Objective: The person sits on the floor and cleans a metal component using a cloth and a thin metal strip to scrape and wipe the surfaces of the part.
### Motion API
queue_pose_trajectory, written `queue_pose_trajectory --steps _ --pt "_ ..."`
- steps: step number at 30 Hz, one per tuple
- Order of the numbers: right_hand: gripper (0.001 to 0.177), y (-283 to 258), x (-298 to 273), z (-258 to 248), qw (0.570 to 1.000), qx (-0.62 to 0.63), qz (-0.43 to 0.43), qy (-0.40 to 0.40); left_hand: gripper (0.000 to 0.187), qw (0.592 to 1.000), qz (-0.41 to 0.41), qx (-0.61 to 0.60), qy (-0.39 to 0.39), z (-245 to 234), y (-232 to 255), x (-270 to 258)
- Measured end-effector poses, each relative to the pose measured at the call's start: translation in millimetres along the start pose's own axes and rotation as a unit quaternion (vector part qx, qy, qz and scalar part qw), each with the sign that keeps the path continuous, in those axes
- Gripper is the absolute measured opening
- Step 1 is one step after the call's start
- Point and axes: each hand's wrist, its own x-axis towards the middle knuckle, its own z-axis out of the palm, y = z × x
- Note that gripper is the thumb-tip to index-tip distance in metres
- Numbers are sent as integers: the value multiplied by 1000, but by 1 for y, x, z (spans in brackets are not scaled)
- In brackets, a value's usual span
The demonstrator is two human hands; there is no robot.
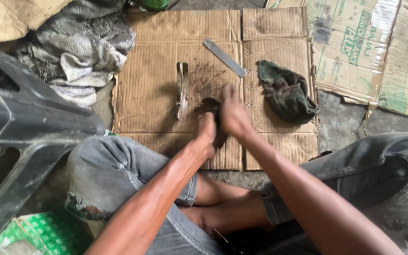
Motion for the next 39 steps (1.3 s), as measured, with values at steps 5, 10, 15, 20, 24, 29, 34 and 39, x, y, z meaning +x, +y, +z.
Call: queue_pose_trajectory --steps 5,10,15,20,24,29,34,39 --pt "74 21 -17 20 969 -234 -66 36 37 999 10 -6 -52 -4 19 -21" --pt "77 25 3 19 970 -226 -87 26 40 997 -13 -41 -56 5 31 -34" --pt "91 13 -26 19 998 -47 6 46 44 994 -5 -52 -96 11 34 -49" --pt "83 27 1 23 976 -205 -58 48 48 992 -12 -72 -98 21 40 -58" --pt "95 21 -33 33 994 -28 -87 55 52 991 21 -62 -121 14 43 -72" --pt "83 -1 -10 8 992 -126 5 7 52 988 -30 -106 -108 13 31 -49" --pt "91 4 -32 13 996 -81 21 18 53 989 -30 -94 -108 14 39 -57" --pt "75 9 5 15 964 -257 -66 -3 54 992 -39 -93 -75 14 46 -49"
